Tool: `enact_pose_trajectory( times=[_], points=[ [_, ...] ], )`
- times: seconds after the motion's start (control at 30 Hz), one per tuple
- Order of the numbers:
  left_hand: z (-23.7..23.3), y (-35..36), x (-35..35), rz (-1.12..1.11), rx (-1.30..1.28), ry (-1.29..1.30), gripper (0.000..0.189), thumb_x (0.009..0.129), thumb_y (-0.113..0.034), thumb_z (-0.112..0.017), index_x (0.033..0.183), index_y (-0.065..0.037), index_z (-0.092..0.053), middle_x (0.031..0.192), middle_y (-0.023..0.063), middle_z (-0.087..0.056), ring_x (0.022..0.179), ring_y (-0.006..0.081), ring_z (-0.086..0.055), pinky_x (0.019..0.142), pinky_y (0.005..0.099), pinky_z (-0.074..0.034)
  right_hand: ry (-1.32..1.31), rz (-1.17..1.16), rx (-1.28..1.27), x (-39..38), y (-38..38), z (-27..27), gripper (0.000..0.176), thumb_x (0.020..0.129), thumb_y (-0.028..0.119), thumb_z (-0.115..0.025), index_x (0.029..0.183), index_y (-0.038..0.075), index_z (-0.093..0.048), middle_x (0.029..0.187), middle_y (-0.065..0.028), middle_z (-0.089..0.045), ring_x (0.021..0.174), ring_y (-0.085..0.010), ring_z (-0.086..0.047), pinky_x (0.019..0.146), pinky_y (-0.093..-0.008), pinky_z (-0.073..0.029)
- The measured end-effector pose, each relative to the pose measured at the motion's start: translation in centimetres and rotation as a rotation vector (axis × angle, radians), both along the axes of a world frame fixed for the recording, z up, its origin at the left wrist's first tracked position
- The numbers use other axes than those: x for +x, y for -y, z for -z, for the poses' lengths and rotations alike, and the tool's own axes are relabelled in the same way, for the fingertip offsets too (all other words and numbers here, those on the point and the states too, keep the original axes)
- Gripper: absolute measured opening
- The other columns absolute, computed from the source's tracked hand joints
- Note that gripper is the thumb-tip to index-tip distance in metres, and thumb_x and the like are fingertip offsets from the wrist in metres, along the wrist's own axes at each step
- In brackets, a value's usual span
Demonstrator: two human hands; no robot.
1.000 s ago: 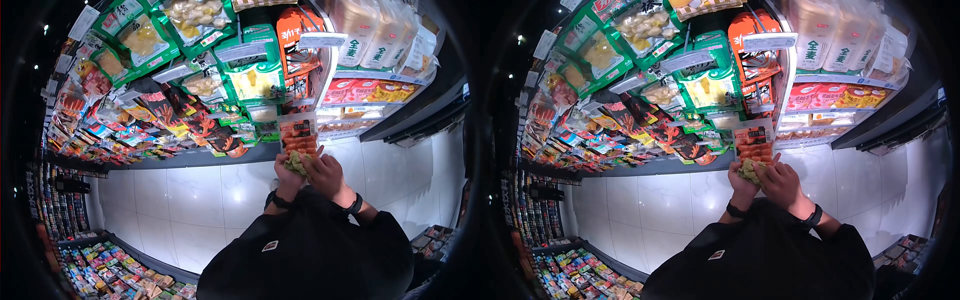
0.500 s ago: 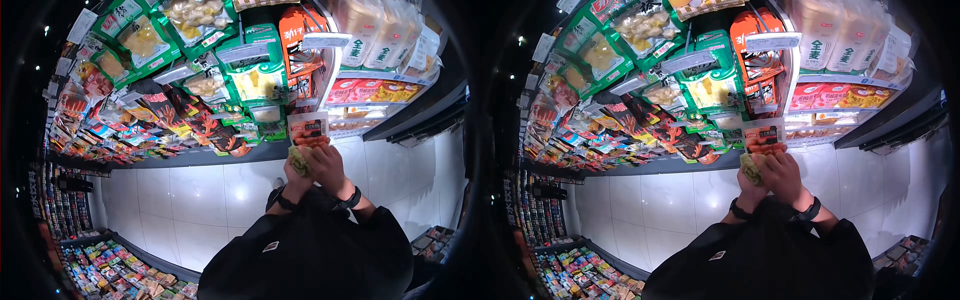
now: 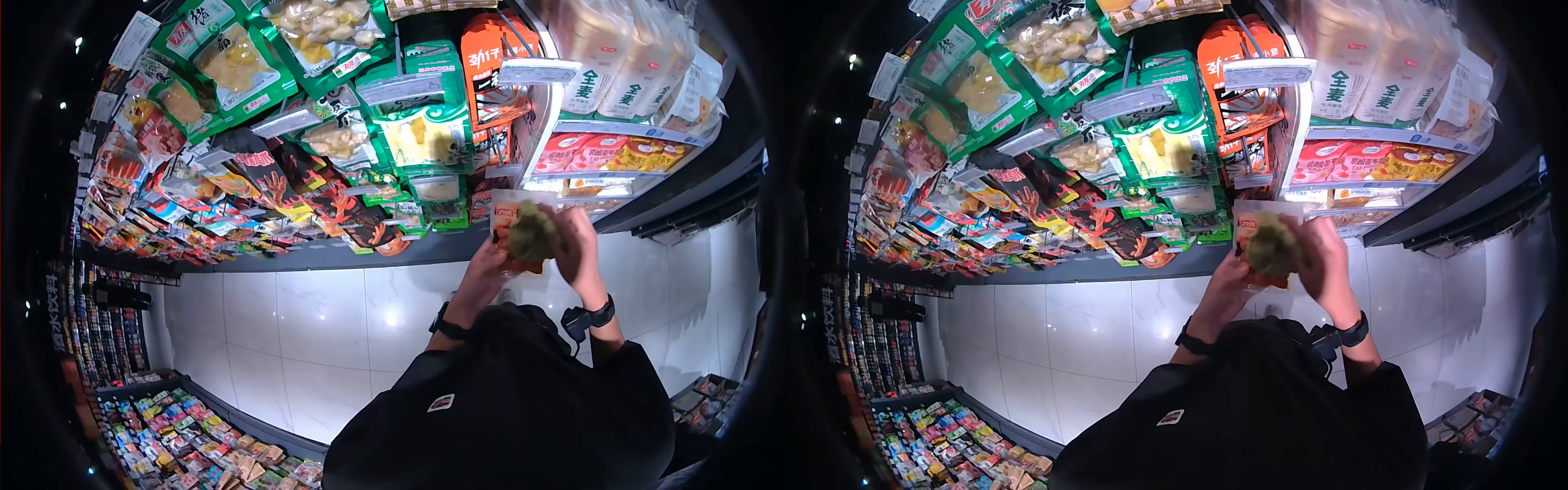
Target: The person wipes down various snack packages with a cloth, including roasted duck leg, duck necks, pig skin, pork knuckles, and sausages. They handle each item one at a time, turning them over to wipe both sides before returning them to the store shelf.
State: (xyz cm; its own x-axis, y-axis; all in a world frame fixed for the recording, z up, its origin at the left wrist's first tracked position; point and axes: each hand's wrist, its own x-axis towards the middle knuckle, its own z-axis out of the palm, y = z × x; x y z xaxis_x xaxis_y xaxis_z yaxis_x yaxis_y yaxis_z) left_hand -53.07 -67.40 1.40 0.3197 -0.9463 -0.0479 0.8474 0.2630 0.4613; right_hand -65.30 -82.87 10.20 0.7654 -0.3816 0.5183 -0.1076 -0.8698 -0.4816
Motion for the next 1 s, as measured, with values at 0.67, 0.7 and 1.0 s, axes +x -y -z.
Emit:
enact_pose_trajectory(
  times=[0.67, 0.7, 1.0],
  points=[
    [1.2, 1.0, -1.5, 0.018, -0.156, -0.384, 0.061, 0.107, -0.058, -0.030, 0.151, -0.019, -0.044, 0.147, 0.0069, -0.053, 0.134, 0.0252, -0.053, 0.113, 0.0595, -0.038, 0.000, 0.091, 0.001, 1.5, -3.0, 4.1, 0.062, 0.071, 0.001, -0.074, 0.132, 0.006, -0.064, 0.097, -0.0117, -0.057, 0.090, -0.0313, -0.059, 0.079, -0.0417, -0.050],
    [1.0, 1.0, -1.4, 0.057, -0.194, -0.347, 0.063, 0.106, -0.061, -0.029, 0.151, -0.019, -0.045, 0.146, 0.0063, -0.054, 0.133, 0.0245, -0.054, 0.112, 0.0661, -0.035, -0.040, 0.134, -0.032, 1.5, -2.2, 4.1, 0.062, 0.071, 0.000, -0.074, 0.132, 0.006, -0.065, 0.096, -0.0118, -0.056, 0.090, -0.0312, -0.058, 0.079, -0.0418, -0.049],
    [1.2, 1.5, -1.7, -0.051, -0.077, -0.511, 0.060, 0.104, -0.058, -0.035, 0.148, -0.019, -0.047, 0.143, 0.0070, -0.056, 0.132, 0.0278, -0.054, 0.116, 0.0566, -0.037, -0.013, -0.097, -0.214, 2.9, -3.9, 2.7, 0.050, 0.071, 0.012, -0.072, 0.122, 0.011, -0.070, 0.093, -0.0082, -0.056, 0.088, -0.0289, -0.058, 0.083, -0.0426, -0.048]
  ],
)
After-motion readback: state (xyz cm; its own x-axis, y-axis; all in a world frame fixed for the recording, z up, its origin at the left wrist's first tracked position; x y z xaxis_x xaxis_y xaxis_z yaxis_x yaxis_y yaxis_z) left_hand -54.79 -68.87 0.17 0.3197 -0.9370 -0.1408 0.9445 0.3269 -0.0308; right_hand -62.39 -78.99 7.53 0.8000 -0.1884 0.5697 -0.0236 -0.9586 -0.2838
